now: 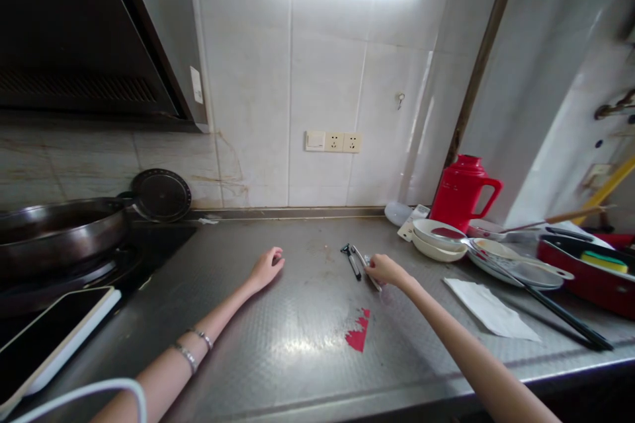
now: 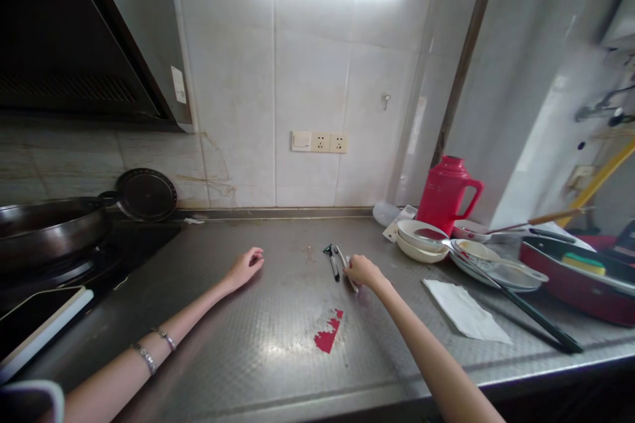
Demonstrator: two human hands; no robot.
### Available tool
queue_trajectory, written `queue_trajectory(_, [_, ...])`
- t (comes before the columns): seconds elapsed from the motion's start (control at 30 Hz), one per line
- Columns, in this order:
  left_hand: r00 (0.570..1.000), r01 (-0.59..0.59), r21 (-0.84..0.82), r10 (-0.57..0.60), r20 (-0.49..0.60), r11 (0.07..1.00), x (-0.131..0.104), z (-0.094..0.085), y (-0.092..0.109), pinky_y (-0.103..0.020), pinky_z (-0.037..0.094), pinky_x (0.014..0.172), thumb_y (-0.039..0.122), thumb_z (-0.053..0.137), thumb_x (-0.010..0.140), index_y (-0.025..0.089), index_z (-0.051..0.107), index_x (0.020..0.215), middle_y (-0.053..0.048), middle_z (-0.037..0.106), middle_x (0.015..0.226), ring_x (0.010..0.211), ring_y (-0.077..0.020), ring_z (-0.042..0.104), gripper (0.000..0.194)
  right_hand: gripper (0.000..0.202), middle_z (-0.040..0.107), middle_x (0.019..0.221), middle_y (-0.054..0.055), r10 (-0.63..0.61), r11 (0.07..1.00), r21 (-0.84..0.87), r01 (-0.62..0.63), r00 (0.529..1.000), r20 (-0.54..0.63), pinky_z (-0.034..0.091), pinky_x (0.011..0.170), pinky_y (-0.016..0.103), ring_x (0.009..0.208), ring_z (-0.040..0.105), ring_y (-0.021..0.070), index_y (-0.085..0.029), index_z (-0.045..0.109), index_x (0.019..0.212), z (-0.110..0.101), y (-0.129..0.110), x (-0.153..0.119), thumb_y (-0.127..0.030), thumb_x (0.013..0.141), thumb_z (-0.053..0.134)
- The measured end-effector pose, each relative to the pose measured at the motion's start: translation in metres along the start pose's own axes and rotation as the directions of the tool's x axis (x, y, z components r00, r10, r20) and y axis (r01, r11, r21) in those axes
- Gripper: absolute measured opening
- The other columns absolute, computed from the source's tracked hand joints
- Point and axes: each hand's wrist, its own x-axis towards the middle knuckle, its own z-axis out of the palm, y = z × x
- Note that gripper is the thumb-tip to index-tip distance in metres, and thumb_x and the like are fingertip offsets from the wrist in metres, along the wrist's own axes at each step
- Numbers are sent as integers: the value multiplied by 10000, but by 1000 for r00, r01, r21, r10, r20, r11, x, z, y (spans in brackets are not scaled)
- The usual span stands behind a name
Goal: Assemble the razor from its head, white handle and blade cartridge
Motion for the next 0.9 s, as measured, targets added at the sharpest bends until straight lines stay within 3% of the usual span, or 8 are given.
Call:
queue_trajectory(0.4, [997,-72,138,70,26,988,-6,-4,12,-296,423,836,240,468,781,151,545,979,-76,626,939,918,-176,561,231,219,671,630,110,-17,999,-30,15,998,-57,362,491,191,555,618,153,-108,656,664,5,-11,0,-200,739,472])
queue_trajectory(0.9, [996,-87,172,81,40,981,-9,-5,16,-298,422,834,219,471,781,161,546,978,-74,620,943,921,-180,552,219,228,681,755,138,-8,994,-111,-3,995,-95,348,528,211,690,630,188,-114,672,752,7,-13,3,-235,753,479])
